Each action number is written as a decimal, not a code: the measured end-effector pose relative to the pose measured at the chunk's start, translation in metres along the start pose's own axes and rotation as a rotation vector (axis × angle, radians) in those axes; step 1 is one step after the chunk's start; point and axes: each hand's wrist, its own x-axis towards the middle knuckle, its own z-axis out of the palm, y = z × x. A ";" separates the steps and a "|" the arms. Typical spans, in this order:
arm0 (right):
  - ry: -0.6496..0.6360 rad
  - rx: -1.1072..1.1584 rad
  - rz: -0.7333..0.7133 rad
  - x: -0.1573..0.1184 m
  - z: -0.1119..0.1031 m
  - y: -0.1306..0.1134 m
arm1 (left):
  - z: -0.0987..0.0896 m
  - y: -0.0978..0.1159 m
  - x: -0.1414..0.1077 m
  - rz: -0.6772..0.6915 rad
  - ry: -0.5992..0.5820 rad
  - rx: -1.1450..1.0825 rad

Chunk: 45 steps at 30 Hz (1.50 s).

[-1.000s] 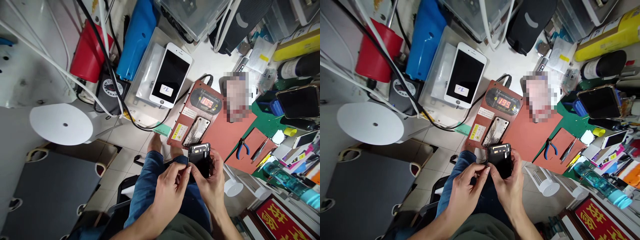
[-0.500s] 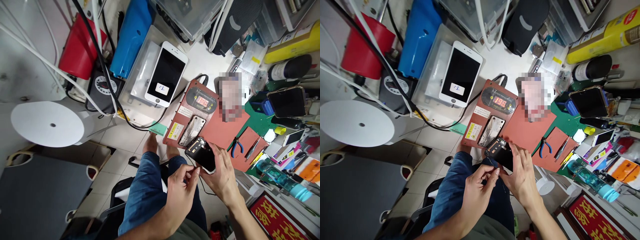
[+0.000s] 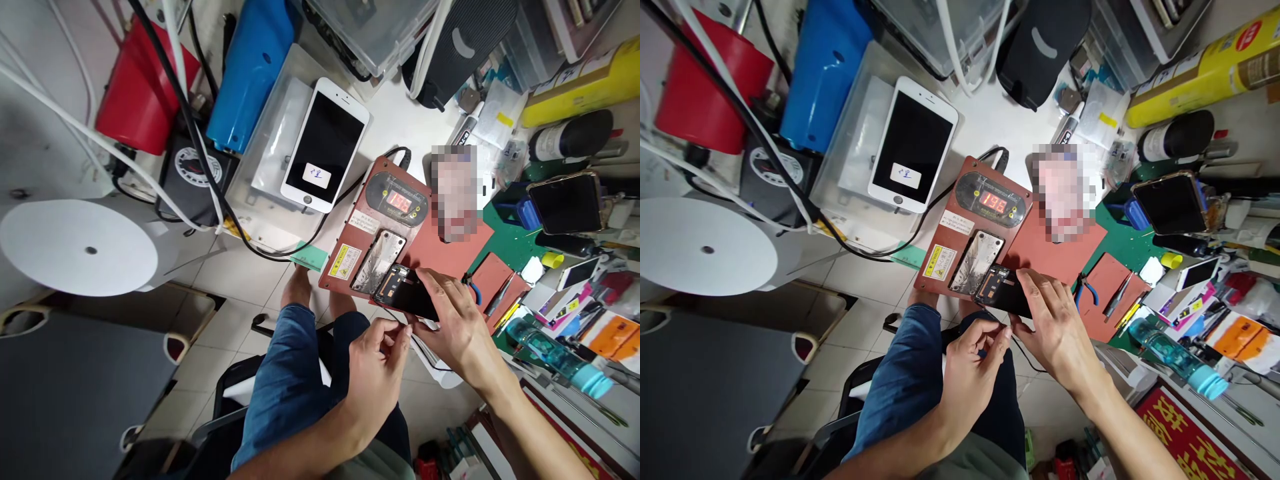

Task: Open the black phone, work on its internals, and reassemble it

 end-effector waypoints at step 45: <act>-0.055 -0.006 -0.028 0.010 -0.014 0.007 | 0.007 0.007 0.014 0.042 -0.004 -0.002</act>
